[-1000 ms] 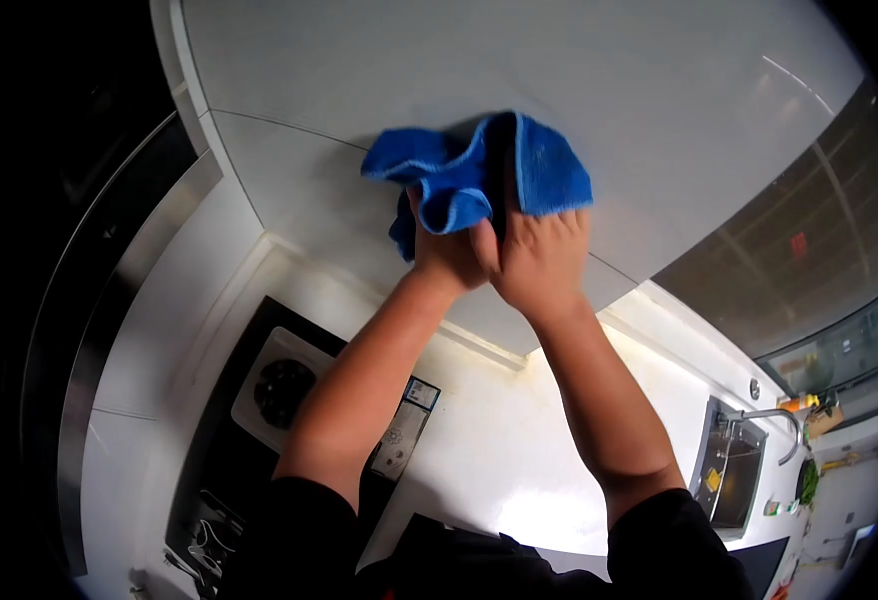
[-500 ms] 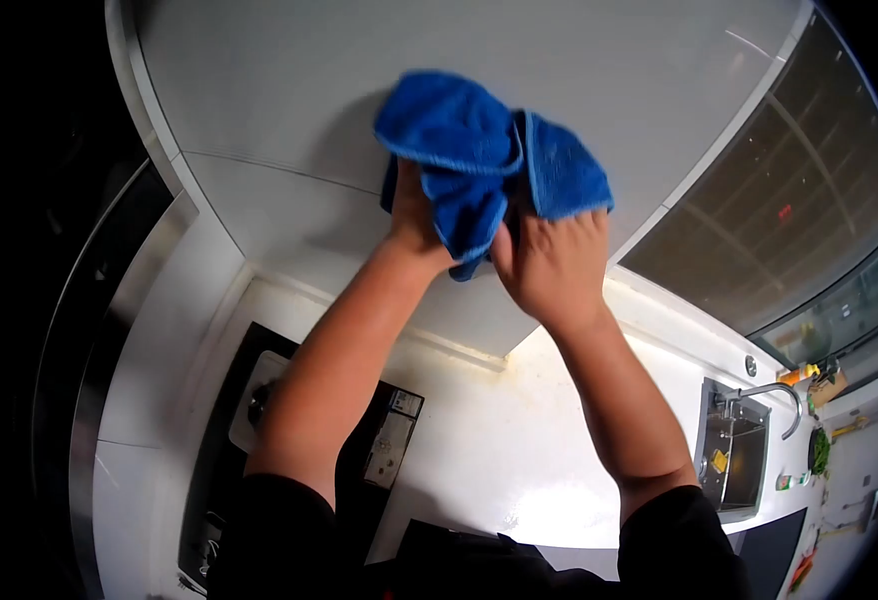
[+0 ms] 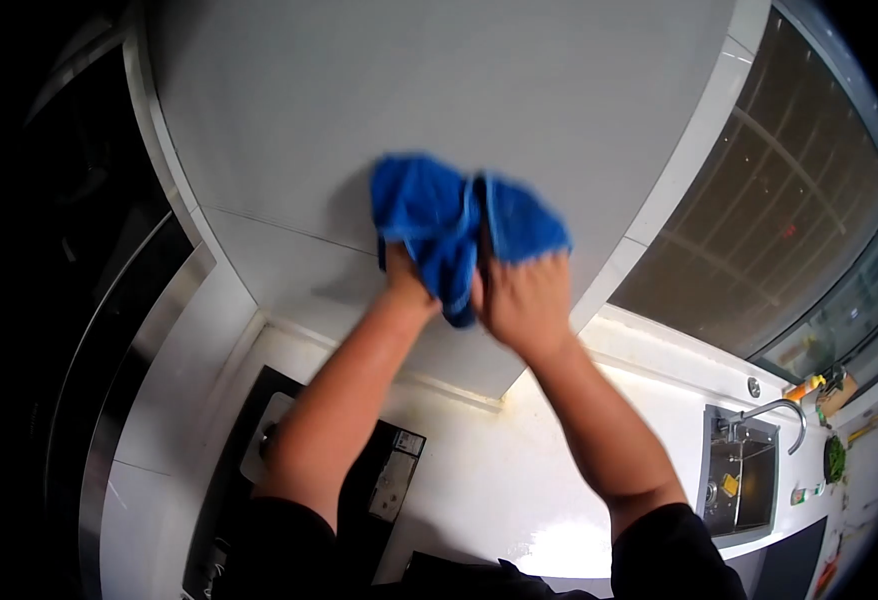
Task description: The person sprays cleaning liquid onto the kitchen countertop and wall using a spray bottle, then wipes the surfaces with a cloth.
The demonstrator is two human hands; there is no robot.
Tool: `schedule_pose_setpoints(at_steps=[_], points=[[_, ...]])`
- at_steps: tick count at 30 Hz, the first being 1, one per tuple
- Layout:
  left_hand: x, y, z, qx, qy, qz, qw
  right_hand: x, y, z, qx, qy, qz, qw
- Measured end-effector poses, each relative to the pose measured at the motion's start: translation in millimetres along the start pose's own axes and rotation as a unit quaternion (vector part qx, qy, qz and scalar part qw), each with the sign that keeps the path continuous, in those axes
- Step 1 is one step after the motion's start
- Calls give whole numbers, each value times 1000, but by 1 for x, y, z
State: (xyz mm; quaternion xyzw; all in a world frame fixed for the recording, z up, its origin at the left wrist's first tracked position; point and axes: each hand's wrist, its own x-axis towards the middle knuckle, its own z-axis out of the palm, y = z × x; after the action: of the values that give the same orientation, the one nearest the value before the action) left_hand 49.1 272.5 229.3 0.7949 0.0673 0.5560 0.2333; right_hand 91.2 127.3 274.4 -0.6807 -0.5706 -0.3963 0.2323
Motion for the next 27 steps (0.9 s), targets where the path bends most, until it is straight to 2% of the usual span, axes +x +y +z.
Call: schedule_pose_setpoints(at_steps=[3, 4, 5, 6, 7, 8, 10, 12, 13, 14, 17, 19, 20, 22, 23, 24, 25, 27], points=[[100, 44, -36, 140, 52, 181, 972, 90, 23, -41, -89, 130, -38, 987], [128, 46, -35, 216, 119, 225, 943, 117, 33, -57, -114, 177, -62, 976], [153, 63, -36, 196, 133, 218, 947, 142, 44, -72, -143, 233, -90, 958], [178, 69, -33, 242, 165, 236, 926, 163, 51, -85, -175, 276, -112, 938], [195, 105, -62, 335, -45, 147, 929, 178, 51, -103, -77, 155, -33, 984], [211, 140, -74, 225, 10, 182, 957, 192, 39, -125, -205, 96, 21, 974], [218, 130, -52, 307, 208, 286, 884, 188, 43, -121, -206, 193, -49, 958], [195, 126, -36, 334, 172, 280, 883, 164, 38, -118, -222, 20, 63, 973], [174, 100, -23, 270, 140, 277, 912, 142, 63, -82, -146, 300, -139, 932], [148, 69, -6, 203, 108, 270, 935, 101, 51, -83, -199, 47, -7, 979], [28, 31, 28, 205, -81, 184, 958, 0, 43, -42, -47, 11, -2, 999], [-42, 30, 36, 233, -222, 140, 936, -73, 34, -17, -10, -67, 20, 997], [-64, 42, 27, 270, -330, 111, 898, -104, 30, -4, 5, -111, 29, 993], [-124, 15, 38, 254, -362, 130, 887, -150, 21, 16, 25, -164, 45, 985], [-136, 14, 41, 251, -397, 98, 877, -171, 17, 31, 46, -159, 45, 985], [-149, 15, 43, 247, -436, 66, 863, -193, 15, 45, 38, -196, 43, 979], [-171, 7, 48, 244, -444, 69, 859, -208, 10, 49, 50, -175, 43, 982], [-210, -16, 58, 270, -399, 97, 871, -211, 7, 49, 60, -147, 40, 987]])
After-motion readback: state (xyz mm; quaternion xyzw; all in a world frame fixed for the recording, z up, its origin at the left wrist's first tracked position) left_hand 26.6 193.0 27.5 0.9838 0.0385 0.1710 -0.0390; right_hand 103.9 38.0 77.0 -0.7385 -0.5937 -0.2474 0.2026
